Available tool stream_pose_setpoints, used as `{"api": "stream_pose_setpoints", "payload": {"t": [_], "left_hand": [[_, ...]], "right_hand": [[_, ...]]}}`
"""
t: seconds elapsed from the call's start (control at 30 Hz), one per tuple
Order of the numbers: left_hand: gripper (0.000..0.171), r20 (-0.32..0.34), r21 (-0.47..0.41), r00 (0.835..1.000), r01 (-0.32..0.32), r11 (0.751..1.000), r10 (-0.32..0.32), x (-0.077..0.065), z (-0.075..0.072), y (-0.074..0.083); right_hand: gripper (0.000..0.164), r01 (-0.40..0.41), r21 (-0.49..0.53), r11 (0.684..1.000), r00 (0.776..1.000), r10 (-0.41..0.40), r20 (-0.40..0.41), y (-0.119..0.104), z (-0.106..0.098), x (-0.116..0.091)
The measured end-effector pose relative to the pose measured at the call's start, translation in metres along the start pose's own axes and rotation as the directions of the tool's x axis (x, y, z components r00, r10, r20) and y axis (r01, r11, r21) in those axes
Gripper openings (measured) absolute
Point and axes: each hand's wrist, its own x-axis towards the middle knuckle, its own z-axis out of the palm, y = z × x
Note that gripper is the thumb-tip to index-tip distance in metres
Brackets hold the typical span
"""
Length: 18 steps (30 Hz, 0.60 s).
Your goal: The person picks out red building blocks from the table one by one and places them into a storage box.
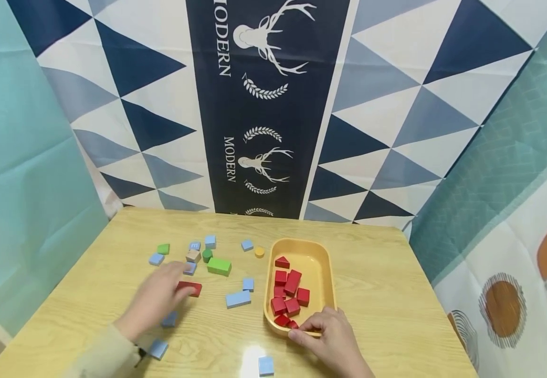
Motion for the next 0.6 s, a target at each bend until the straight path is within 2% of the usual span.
{"api": "stream_pose_setpoints", "payload": {"t": [0.03,0.1,0.17,0.23,0.33,0.6], "left_hand": [[0.056,0.006,0.005,0.999,0.049,0.999,-0.049,-0.004,-0.004,-0.015],[0.065,0.063,-0.02,0.99,0.124,0.992,-0.123,-0.011,-0.008,-0.042],[0.074,0.149,-0.069,0.976,0.168,0.983,-0.156,-0.015,-0.008,-0.059],[0.08,0.217,-0.114,0.963,0.19,0.975,-0.162,-0.018,-0.006,-0.07],[0.086,0.257,-0.142,0.954,0.196,0.97,-0.155,-0.02,-0.003,-0.074],[0.08,0.28,-0.073,0.948,0.176,0.982,-0.149,-0.023,-0.01,-0.07]], "right_hand": [[0.016,0.005,0.001,1.0,1.0,-0.005,-0.006,0.0,0.0,0.001],[0.016,0.01,0.001,1.0,1.0,-0.01,-0.013,-0.001,0.001,0.001],[0.016,0.009,0.0,1.0,1.0,-0.009,-0.011,0.0,0.0,0.0],[0.015,0.0,0.002,1.0,1.0,0.0,-0.001,0.001,-0.001,-0.001],[0.015,-0.015,0.01,1.0,1.0,0.015,0.01,0.001,-0.001,-0.002],[0.017,-0.013,0.005,1.0,1.0,0.013,0.023,-0.002,-0.004,0.001]]}}
